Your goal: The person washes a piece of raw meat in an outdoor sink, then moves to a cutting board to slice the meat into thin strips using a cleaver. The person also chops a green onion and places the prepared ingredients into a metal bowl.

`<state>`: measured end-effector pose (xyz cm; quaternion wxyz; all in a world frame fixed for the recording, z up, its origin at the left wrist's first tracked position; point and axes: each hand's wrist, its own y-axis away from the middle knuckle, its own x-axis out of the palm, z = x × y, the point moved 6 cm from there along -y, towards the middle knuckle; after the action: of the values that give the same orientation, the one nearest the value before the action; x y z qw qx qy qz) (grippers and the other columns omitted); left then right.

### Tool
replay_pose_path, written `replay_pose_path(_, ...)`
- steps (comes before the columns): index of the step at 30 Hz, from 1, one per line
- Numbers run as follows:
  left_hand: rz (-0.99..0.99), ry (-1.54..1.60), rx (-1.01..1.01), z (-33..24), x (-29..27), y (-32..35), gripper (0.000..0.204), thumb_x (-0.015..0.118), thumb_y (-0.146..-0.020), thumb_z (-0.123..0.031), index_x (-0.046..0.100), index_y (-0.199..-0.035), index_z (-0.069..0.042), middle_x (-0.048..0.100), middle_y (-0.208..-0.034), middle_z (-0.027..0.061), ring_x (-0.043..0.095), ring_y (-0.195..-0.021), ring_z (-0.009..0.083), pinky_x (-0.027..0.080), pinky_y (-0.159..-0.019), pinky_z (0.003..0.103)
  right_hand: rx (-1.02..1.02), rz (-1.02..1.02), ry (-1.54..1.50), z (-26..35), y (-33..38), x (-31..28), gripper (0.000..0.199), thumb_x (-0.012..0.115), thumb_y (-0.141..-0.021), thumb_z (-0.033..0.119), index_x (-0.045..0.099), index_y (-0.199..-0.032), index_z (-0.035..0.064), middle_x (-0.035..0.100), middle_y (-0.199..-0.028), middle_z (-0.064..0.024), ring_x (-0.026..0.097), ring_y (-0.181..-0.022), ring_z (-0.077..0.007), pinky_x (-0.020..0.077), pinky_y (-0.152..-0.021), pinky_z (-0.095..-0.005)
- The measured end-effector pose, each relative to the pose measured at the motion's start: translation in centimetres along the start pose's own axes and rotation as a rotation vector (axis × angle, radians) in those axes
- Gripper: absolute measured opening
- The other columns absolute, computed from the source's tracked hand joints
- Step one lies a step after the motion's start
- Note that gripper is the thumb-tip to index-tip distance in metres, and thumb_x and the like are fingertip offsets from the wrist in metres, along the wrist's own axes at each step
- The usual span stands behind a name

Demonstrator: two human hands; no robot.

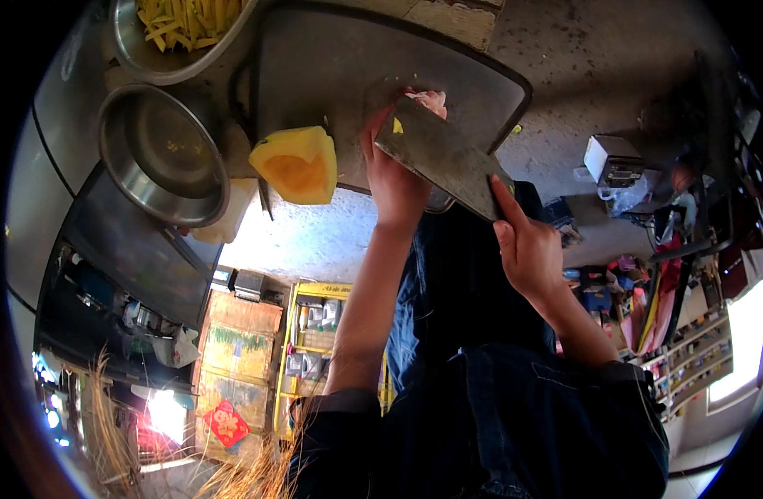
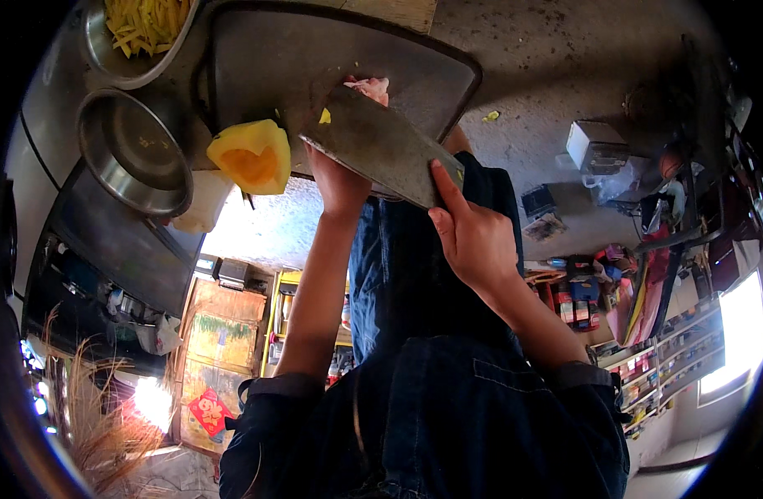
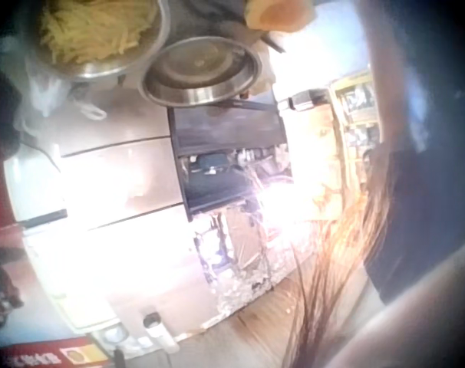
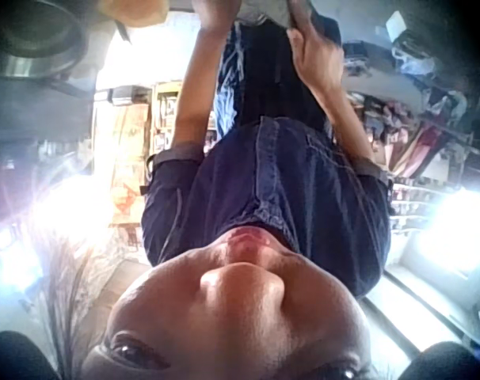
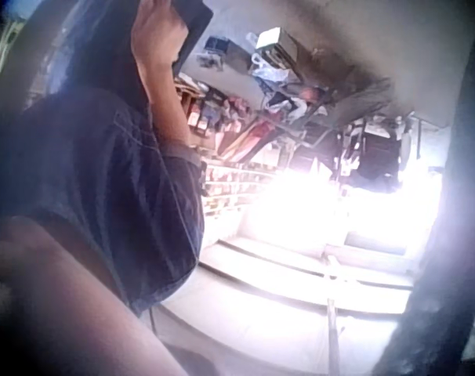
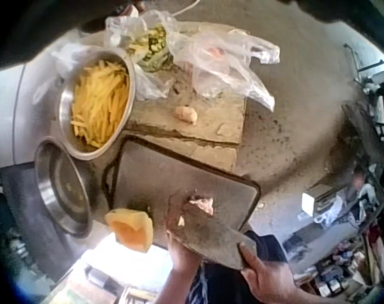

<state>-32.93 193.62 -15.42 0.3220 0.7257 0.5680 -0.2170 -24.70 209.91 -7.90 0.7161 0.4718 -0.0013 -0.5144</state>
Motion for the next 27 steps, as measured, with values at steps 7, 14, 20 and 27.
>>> replay_pose_path(7, 0.055, -0.258, 0.090, 1.2, 0.4, 1.2, 0.058, 0.073, -0.071, -0.007, 0.056, -0.125, -0.015, 0.048, -0.130, 0.0080, 0.044, -0.120, 0.0324, 0.040, -0.100, 0.041, 0.026, 0.057, 0.003, -0.2, -0.4, 0.1, 0.048, 0.048, -0.097, 0.030, 0.042, -0.141, 0.0107, 0.058, -0.061, -0.0135, 0.058, -0.050, -0.0293, 0.0445, -0.049, -0.0378)
replay_pose_path(14, -0.066, 0.013, -0.009, 1.2, -1.0, 1.3, 0.062, 0.075, -0.070, -0.008, 0.051, -0.128, -0.010, 0.044, -0.133, 0.0107, 0.042, -0.121, 0.0340, 0.037, -0.102, 0.042, 0.051, 0.077, -0.073, 0.0, 0.3, 0.4, 0.049, 0.048, -0.097, 0.031, 0.042, -0.142, 0.0114, 0.057, -0.060, -0.0134, 0.058, -0.051, -0.0294, 0.0454, -0.051, -0.0385)
replay_pose_path(20, 0.011, 0.004, -0.095, 1.1, -0.8, 1.0, 0.061, 0.074, -0.071, -0.008, 0.051, -0.128, -0.010, 0.045, -0.132, 0.0119, 0.042, -0.122, 0.0338, 0.040, -0.099, 0.042, 0.064, 0.071, -0.075, 0.7, 0.0, 0.4, 0.048, 0.046, -0.098, 0.032, 0.041, -0.142, 0.0131, 0.059, -0.062, -0.0142, 0.059, -0.052, -0.0302, 0.0459, -0.051, -0.0387)
replay_pose_path(27, 0.090, -0.067, -0.031, 2.6, -0.6, 1.4, 0.054, 0.070, -0.073, -0.003, 0.053, -0.124, -0.007, 0.052, -0.128, 0.0144, 0.052, -0.115, 0.0363, 0.047, -0.093, 0.041, 0.045, 0.057, 0.044, 1.4, -0.5, 0.2, 0.051, 0.044, -0.099, 0.036, 0.039, -0.143, 0.0113, 0.059, -0.059, -0.0130, 0.058, -0.049, -0.0309, 0.0457, -0.050, -0.0386)
